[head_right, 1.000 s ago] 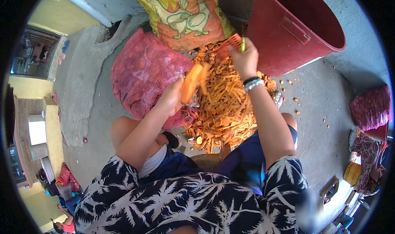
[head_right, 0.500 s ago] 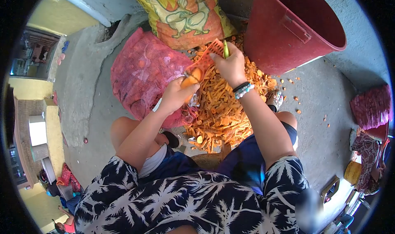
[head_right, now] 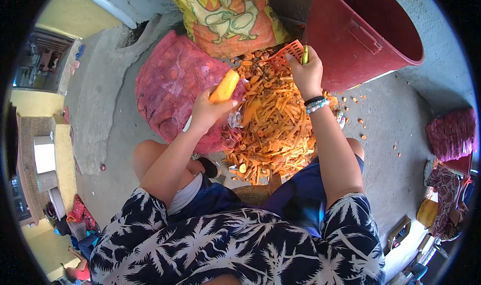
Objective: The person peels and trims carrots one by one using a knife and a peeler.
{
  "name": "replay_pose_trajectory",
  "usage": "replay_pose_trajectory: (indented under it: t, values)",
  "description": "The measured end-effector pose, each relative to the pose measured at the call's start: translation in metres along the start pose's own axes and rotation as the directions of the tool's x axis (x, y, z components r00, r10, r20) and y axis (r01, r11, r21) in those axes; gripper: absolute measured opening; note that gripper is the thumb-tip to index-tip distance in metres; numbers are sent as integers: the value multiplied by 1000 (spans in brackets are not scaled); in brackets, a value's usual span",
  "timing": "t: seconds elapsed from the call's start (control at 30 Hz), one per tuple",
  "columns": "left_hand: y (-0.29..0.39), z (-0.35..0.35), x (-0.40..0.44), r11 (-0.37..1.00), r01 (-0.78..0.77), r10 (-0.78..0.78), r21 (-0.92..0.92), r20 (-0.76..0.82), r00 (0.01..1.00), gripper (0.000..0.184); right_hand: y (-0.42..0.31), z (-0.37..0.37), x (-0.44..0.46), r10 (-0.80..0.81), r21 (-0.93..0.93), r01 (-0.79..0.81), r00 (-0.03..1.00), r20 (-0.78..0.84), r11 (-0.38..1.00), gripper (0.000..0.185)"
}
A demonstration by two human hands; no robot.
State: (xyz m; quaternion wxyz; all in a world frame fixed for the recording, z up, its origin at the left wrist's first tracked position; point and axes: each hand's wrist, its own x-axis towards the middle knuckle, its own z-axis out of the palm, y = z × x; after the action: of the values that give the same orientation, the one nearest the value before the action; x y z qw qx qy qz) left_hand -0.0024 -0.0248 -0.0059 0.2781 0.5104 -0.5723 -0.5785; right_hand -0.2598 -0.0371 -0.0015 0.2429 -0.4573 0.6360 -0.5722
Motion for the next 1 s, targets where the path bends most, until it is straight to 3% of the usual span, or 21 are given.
replay_pose_trajectory:
  t: [0.03,0.07,0.2,0.27,0.37,0.47,0.57,0.6,0.63,0.67,0.73,0.8,0.87,0.97,1.0]
  values:
    - [4,1,-2,974,-118,131,194,-59,990,72,1,1,0,-2,2,2,1000,1,1000,15]
    - [8,3,-5,959,-197,216,205,-74,974,54,4,1,1,-5,11,5,1000,15,1000,15]
    - [13,2,-5,991,-96,98,97,-20,995,67,-3,3,-4,-14,48,11,998,59,999,15]
    - [14,3,-4,986,-22,14,-167,-54,998,50,-8,4,-8,-20,36,17,997,76,999,15]
    - [15,2,-3,986,2,-11,-166,-57,998,38,-7,6,-9,-50,7,50,994,98,999,14]
    - [18,3,-2,975,-22,11,-223,-53,999,39,-3,7,-7,-68,31,65,993,93,997,14]
    - [22,3,1,945,59,-72,-320,-28,997,35,-8,8,-9,-24,53,20,997,78,998,15]
    - [23,5,1,945,59,-71,-321,-26,997,35,-10,10,-9,31,199,-38,999,34,979,17]
    - [24,9,0,947,-7,5,-321,-9,1000,35,-12,12,-11,93,344,-87,996,-1,935,19]
    - [24,12,0,943,-74,81,-324,7,997,36,-14,13,-13,94,343,-88,996,-3,935,19]
    - [11,10,5,951,-41,64,-307,65,996,39,-27,15,-19,221,352,-279,955,196,893,25]
    - [3,10,7,958,-8,45,-287,123,991,44,-19,26,-27,46,358,-157,953,300,920,26]
    - [-1,12,4,994,77,-59,-74,220,974,46,-12,31,-27,-22,309,-97,933,359,946,25]
    - [-15,18,4,990,46,-16,-132,222,975,46,-9,33,-21,-73,204,-2,931,358,979,22]
    - [-10,21,3,967,99,-58,-236,175,983,46,-5,32,-15,-59,79,43,977,207,996,20]
